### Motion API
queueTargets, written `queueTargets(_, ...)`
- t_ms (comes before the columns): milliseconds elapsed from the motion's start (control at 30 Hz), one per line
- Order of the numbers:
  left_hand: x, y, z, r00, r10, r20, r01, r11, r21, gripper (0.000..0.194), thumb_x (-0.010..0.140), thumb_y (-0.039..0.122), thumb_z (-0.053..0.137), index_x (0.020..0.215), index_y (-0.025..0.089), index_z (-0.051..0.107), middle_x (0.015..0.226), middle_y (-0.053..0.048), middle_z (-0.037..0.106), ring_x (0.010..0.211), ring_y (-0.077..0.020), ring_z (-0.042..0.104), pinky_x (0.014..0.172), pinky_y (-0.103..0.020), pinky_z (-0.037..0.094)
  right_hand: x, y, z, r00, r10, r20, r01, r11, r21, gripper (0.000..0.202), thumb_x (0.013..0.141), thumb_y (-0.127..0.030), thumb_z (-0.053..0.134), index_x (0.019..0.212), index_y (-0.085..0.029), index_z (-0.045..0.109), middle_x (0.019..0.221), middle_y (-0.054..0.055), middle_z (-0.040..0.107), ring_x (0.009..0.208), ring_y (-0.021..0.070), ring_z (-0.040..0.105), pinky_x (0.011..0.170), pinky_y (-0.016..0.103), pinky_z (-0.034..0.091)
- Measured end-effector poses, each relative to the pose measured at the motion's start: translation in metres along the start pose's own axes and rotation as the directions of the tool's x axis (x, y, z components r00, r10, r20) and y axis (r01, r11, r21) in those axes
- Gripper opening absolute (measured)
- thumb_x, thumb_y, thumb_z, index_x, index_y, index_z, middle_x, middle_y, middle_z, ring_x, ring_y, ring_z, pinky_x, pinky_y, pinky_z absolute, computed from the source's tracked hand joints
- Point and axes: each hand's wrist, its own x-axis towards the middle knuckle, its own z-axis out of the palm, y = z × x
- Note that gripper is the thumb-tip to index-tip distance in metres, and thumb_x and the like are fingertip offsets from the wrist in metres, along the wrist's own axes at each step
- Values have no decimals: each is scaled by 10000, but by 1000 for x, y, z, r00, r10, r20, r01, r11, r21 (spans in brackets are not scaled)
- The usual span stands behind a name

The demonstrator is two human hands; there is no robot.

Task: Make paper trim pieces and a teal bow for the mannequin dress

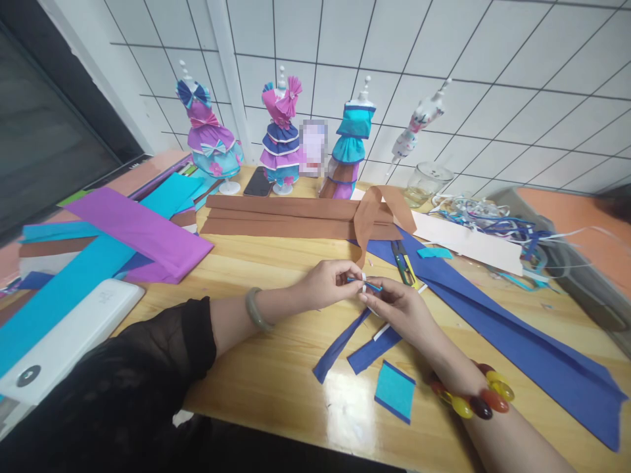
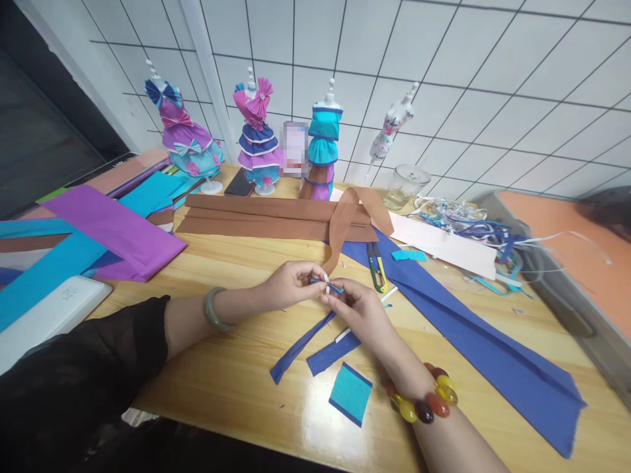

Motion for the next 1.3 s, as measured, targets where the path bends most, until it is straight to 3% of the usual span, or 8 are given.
queueTargets(233,1,-3,1,1000,-3,1,3,996,-89,204,771,301,555,860,119,579,766,-28,597,653,-79,525,608,-191,404,-2,-11,1,990,134,-40,-127,982,138,297,798,-449,551,864,-168,619,599,-14,551,460,93,463,452,231,390)
queueTargets(467,3,-6,2,1000,18,-19,-21,990,-136,200,770,293,571,857,113,578,779,-34,594,675,-82,535,633,-199,419,1,-11,3,980,149,-129,-119,970,211,299,737,-474,616,794,-180,609,548,-28,530,447,94,476,438,228,398)
queueTargets(700,1,-2,2,1000,6,-16,-9,984,-179,234,762,298,590,901,109,590,776,-38,603,685,-90,555,650,-208,439,1,-13,1,969,244,-45,-220,927,302,322,755,-505,591,756,-184,573,485,-15,582,410,89,498,433,210,407)
queueTargets(1033,2,-3,3,999,12,-48,-20,986,-166,269,753,289,606,946,102,619,810,-59,641,719,-106,581,676,-218,460,0,-17,0,958,286,-28,-262,908,326,315,763,-501,586,713,-190,572,540,16,641,467,110,581,477,211,461)
queueTargets(1300,3,4,0,986,140,-94,-144,989,-33,190,756,245,597,871,107,660,852,-80,639,741,-113,577,652,-207,450,2,-16,0,954,299,-31,-270,897,351,319,780,-483,575,688,-178,583,551,25,641,473,102,580,471,197,456)
